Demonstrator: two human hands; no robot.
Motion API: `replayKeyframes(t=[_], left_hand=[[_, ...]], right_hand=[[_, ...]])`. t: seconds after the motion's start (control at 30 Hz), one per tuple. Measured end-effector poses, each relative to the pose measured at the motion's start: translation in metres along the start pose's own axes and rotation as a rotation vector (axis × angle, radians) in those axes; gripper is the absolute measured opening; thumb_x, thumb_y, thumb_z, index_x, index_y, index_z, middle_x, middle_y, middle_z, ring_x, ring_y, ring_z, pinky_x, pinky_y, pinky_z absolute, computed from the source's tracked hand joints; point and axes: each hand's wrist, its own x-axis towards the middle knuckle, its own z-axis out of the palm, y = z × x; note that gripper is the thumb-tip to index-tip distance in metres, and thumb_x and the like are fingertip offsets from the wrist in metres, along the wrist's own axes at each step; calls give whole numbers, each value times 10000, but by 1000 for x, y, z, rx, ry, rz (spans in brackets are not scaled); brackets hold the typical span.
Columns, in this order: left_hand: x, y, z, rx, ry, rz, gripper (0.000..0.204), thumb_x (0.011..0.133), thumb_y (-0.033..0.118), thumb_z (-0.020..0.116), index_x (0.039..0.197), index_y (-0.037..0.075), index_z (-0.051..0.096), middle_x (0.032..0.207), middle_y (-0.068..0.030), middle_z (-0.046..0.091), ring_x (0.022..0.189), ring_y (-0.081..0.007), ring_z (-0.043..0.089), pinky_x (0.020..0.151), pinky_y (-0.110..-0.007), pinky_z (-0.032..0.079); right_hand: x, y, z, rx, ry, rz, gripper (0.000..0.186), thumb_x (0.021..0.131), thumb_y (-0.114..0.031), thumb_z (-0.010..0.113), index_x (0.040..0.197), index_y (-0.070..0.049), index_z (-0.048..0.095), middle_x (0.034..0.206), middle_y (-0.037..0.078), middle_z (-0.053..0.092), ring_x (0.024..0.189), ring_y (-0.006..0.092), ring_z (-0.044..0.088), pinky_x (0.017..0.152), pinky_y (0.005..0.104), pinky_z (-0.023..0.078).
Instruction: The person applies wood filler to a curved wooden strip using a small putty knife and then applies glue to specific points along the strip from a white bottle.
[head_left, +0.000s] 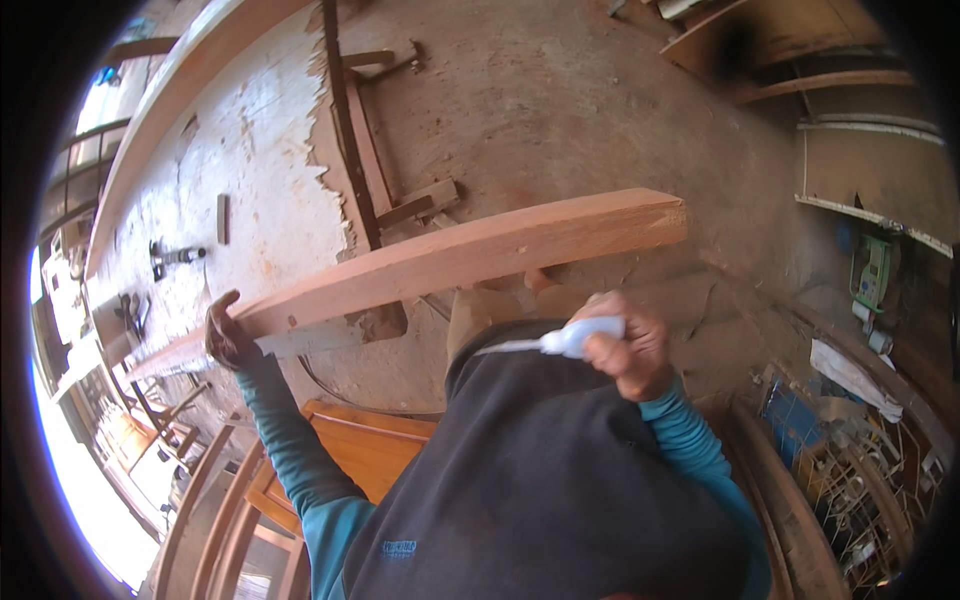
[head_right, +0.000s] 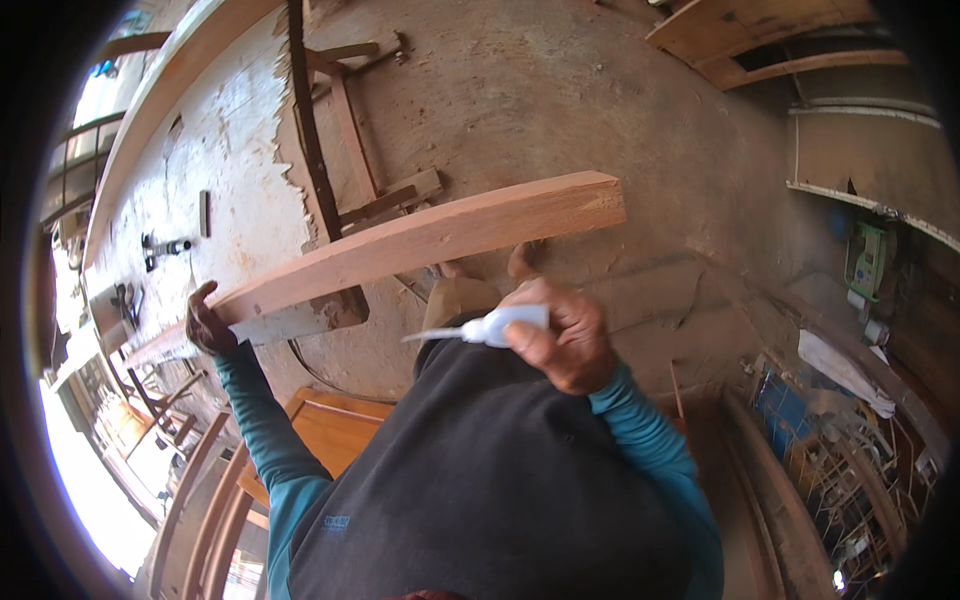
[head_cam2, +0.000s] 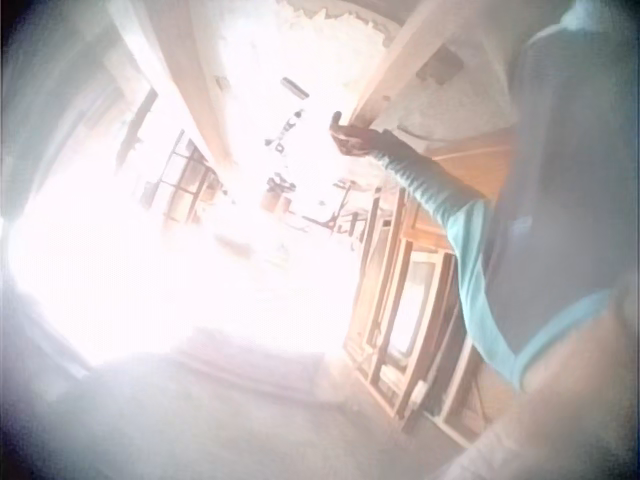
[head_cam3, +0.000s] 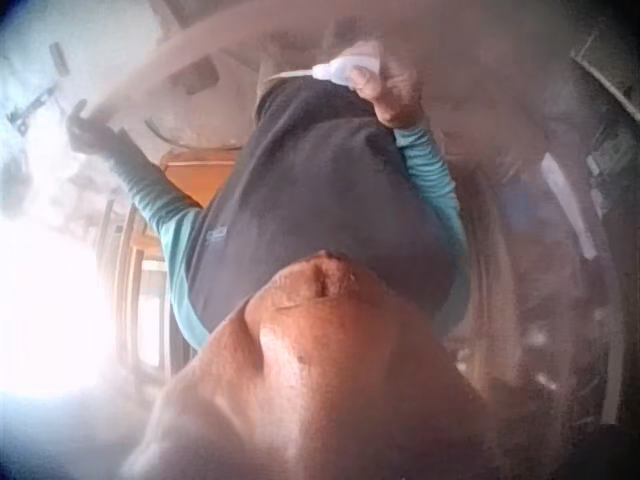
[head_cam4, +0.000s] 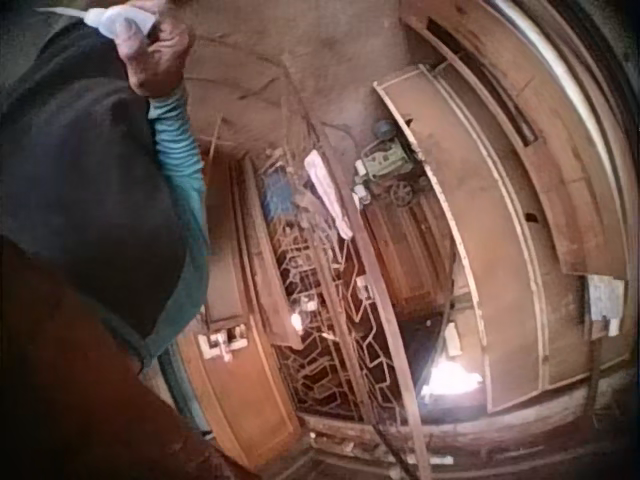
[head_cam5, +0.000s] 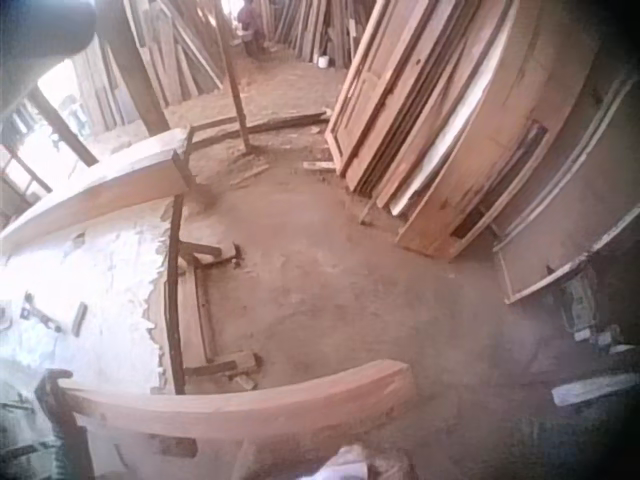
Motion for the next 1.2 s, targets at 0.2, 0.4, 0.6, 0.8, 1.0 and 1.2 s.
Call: replayKeyframes(t=[0.2,0.4,0.6,0.8,1.0,1.2], left_hand=[[3,6,5,-21,47,-3,492,1060,363,412,1047,30,775,958,-106,767,726,-222,634,690,-352,488],[-4,-18,7,-87,63,-25,514,1080,374,415,1061,11,778,966,-102,773,773,-203,648,721,-330,496],[-20,63,6,-57,360,239,334,1091,246,518,1151,-4,731,1105,-151,749,986,-257,708,919,-407,557],[-119,262,38,-941,-589,220,763,1039,525,551,1543,-39,454,1431,-225,611,1287,-301,616,1071,-438,486],[-134,313,44,-1319,-802,-163,526,1069,284,630,1459,-56,535,1374,-181,649,1223,-232,638,1042,-363,502],[-121,307,40,-1202,-605,-88,324,1083,182,604,1295,-57,656,1186,-141,735,1056,-192,694,952,-326,541]], right_hand=[[22,-50,-25,-210,214,-101,238,935,-201,682,1002,25,710,824,69,701,715,100,607,648,282,517],[21,-67,-32,-255,102,-100,226,935,-184,672,976,36,707,818,53,687,690,86,584,609,274,479],[-4,-25,-21,177,31,81,223,1004,-180,643,1099,15,694,855,89,706,690,81,626,603,230,531],[7,-12,13,175,-82,34,227,1044,-145,632,1192,23,673,922,106,732,752,130,690,695,279,600],[9,-4,28,-46,-178,-109,319,1047,-260,678,1196,23,680,975,111,750,881,131,720,747,284,597],[11,-7,16,-646,205,-495,362,998,-269,720,1238,-2,676,1048,145,728,906,246,726,772,364,597]])
